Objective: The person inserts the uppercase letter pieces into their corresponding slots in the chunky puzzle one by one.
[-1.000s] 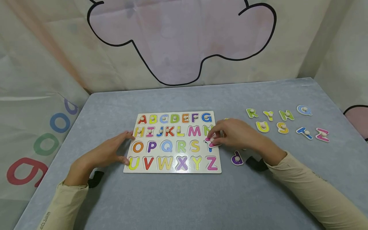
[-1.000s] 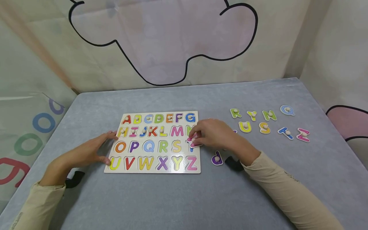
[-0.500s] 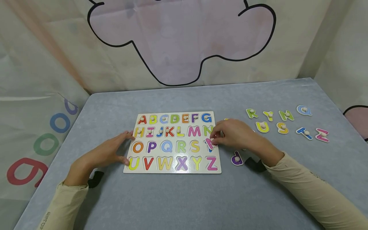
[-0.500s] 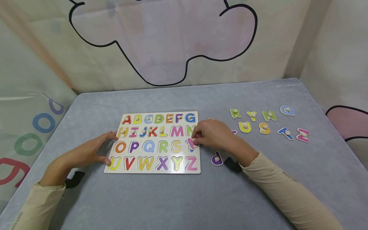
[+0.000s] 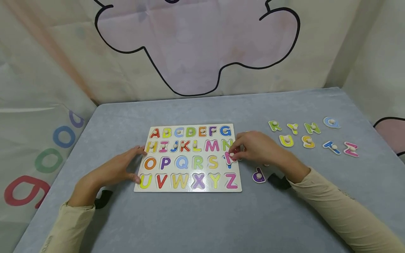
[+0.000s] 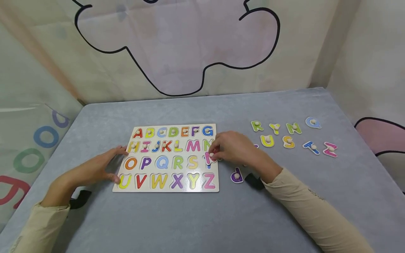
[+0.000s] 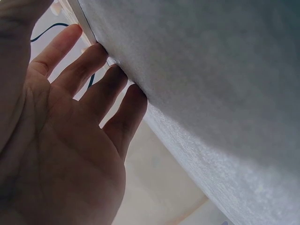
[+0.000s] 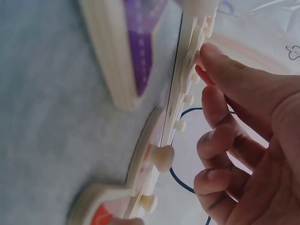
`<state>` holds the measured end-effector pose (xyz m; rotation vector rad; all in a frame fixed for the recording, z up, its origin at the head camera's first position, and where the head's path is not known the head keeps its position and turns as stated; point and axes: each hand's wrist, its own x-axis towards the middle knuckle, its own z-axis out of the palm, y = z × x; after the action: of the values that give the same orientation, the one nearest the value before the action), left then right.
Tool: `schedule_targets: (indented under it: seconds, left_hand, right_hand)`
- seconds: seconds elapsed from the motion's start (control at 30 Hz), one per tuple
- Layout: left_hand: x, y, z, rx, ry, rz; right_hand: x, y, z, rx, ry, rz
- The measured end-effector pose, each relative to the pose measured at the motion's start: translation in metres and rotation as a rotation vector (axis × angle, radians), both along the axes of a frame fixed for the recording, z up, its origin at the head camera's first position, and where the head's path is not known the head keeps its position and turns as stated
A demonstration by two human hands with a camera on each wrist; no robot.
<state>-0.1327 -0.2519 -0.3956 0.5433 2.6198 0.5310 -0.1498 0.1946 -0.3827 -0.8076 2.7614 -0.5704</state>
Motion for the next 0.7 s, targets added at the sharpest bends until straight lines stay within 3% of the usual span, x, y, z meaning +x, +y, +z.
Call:
schedule_targets:
  seconds: [0.1,0.27,0.5,0.7]
  left_hand:
    - [-0.001,-0.001,0.0,-0.001,-0.005,-0.005]
    - [-0.002,0.001,0.0,0.002,-0.007,-0.003]
    - [0.001,0.0,0.0,0.003,0.006,-0.009]
    - [0.003,-0.001,0.0,0.016,0.023,-0.021]
  right_hand:
    - [0.0,0.0,0.0,-0.005,-0.003,0.009]
    - [0.0,-0.003,0.011,-0.013,0.024,-0.048]
    - [-0.007,-0.03,0.031,-0.004,0.055,-0.051]
    - [-0.018,-0.049,0.039,0.002,0.042,-0.067]
